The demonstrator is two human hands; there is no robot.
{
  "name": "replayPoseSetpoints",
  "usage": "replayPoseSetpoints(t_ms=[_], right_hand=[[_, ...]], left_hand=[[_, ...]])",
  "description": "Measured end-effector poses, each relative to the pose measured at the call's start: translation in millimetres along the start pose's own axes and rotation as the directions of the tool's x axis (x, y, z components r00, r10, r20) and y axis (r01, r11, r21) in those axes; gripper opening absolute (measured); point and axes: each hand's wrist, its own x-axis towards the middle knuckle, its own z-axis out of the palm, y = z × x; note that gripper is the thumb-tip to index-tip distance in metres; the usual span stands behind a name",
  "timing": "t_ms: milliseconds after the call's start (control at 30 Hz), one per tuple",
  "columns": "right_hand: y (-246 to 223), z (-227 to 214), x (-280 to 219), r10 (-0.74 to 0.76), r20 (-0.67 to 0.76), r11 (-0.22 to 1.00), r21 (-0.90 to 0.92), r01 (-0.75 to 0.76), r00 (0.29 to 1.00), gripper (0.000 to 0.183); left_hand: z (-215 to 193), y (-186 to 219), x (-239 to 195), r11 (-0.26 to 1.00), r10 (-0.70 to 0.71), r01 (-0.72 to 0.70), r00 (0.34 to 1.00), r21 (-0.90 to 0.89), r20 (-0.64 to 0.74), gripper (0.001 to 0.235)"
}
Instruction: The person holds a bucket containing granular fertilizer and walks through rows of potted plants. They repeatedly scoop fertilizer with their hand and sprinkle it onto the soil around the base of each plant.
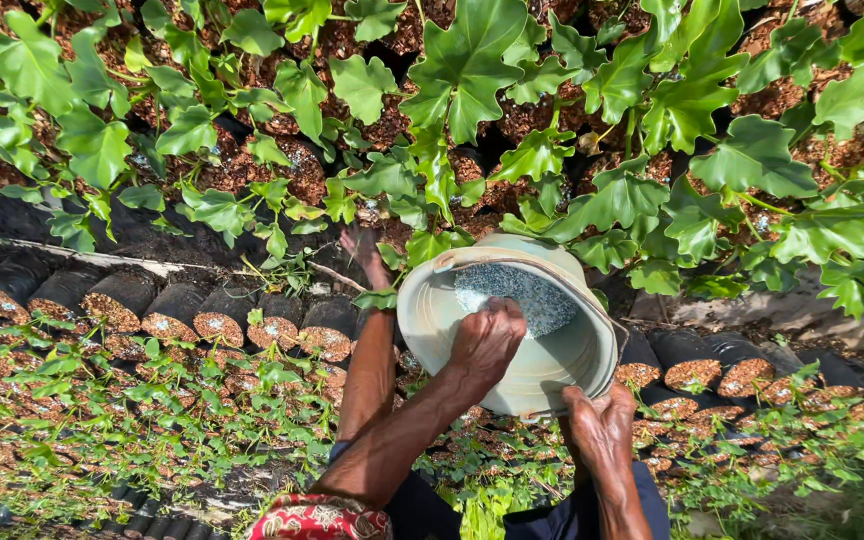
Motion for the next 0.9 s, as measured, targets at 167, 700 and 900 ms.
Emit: replayPoseSetpoints(t_ms=[167,700,900], right_hand=[[-16,1,-9,0.036,0.005,0.998,0.046,-0.036,0.999,0.008],[2,0,-11,-0.092,0.053,0.996,-0.013,0.093,0.994,0.021],[14,1,-4,-0.024,0.007,0.999,-0.022,0.024,1.000,0.017]], left_hand=[[90,15,0,0.984,0.052,-0.021,0.984,0.179,-0.170,0.009],[-148,-118,-12,0.441,-0.541,-0.073,0.774,-0.895,-0.329,0.012],[-119,-242,102,0.903,-0.365,0.067,0.642,-0.425,-0.674,0.025]])
